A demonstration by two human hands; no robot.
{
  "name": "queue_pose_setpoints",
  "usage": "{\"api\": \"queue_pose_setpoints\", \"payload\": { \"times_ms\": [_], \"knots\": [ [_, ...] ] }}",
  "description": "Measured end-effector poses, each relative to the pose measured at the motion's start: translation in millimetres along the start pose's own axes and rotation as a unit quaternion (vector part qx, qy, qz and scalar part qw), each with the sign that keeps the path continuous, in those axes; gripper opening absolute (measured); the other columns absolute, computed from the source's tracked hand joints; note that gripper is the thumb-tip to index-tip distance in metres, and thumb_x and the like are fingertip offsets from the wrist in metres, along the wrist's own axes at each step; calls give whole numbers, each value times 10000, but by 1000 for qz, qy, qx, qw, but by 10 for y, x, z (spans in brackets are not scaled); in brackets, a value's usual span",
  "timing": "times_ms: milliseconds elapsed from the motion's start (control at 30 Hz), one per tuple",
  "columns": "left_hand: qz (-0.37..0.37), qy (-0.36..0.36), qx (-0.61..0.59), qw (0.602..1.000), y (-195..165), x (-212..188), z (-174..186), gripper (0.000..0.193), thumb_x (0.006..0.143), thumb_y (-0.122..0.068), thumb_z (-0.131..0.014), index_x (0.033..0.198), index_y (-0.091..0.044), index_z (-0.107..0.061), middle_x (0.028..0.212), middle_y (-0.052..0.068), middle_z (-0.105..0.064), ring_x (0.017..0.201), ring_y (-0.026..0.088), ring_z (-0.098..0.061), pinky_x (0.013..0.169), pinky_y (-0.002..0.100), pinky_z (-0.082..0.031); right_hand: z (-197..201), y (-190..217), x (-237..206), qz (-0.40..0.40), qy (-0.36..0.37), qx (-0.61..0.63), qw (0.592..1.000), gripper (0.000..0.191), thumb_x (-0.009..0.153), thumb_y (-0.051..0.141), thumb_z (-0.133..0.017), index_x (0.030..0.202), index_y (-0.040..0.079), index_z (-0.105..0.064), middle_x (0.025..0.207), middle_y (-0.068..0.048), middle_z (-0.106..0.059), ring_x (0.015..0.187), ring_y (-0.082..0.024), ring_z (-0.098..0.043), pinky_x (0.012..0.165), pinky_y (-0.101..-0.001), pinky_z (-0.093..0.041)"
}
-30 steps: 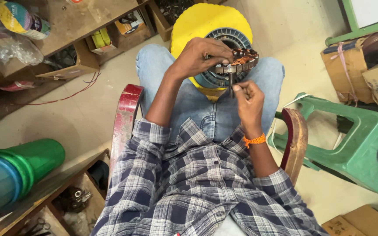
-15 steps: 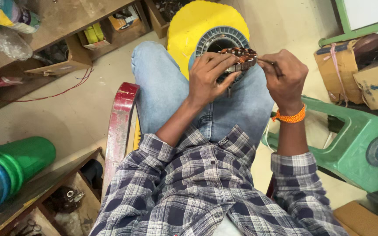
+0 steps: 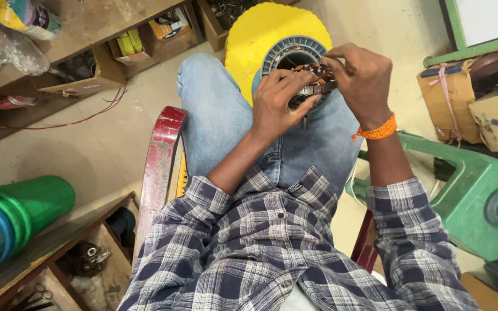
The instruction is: The person sits on a chair with an electric motor armature resting on their lap and works on it by hand, pressing and fitting copper wire coils into the commutator slots and turning the armature to reach different sides. They continue positioning the windings around the component throughout the episode.
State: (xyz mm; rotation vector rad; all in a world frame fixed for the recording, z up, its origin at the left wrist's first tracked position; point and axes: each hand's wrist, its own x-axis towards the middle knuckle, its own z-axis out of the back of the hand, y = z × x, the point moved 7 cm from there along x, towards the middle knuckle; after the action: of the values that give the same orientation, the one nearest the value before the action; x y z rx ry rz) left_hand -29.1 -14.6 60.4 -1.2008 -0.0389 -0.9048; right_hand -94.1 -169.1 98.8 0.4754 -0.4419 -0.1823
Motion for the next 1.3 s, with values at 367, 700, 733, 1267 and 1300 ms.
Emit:
{"api": "queue_pose_setpoints", "payload": {
  "times_ms": [367, 700, 733, 1267, 1300],
  "knots": [
    [150, 172, -314, 922, 680, 357, -527, 156, 915, -114, -741, 1052, -38, -752, 983, 73, -781, 910, 160, -733, 839, 298, -590, 15, 214, -54, -50, -18, 29, 998, 137, 976, 70, -839, 997, 21, -713, 836, -105, -671, 652, -193, -577, 605, -323, -449],
    [-65, 230, -188, 953, 613, 458, -123, 142, 874, -62, -771, 1010, -94, -793, 1014, 50, -780, 951, 258, -722, 826, 356, -562, -357, 248, -819, -280, -48, 156, 946, 80, 966, 40, -768, 943, -12, -711, 652, 11, -563, 578, -44, -421, 520, -269, -328],
    [-75, 232, -182, 953, 580, 481, -108, 139, 875, -62, -769, 1007, -96, -796, 1011, 55, -778, 950, 265, -719, 820, 360, -557, -444, 162, -931, -304, -52, 192, 932, 94, 980, 48, -764, 930, -2, -703, 665, 24, -544, 590, -39, -410, 530, -264, -313],
    [-41, 37, 1, 998, 69, -44, -39, 428, 831, -214, -865, 1227, -142, -719, 1190, -3, -726, 1084, 220, -642, 941, 376, -505, 261, 40, -676, -131, -41, 79, 987, 84, 969, -6, -816, 1003, 6, -741, 828, -87, -641, 675, -164, -556, 619, -305, -414],
    [-43, 39, 2, 998, 81, -49, -44, 427, 831, -212, -869, 1225, -139, -720, 1180, -6, -730, 1076, 216, -644, 940, 375, -505, 268, 89, -569, -101, -30, 75, 992, 86, 979, -3, -817, 1000, 9, -734, 825, -92, -633, 693, -186, -588, 632, -318, -436]
  ]
}}
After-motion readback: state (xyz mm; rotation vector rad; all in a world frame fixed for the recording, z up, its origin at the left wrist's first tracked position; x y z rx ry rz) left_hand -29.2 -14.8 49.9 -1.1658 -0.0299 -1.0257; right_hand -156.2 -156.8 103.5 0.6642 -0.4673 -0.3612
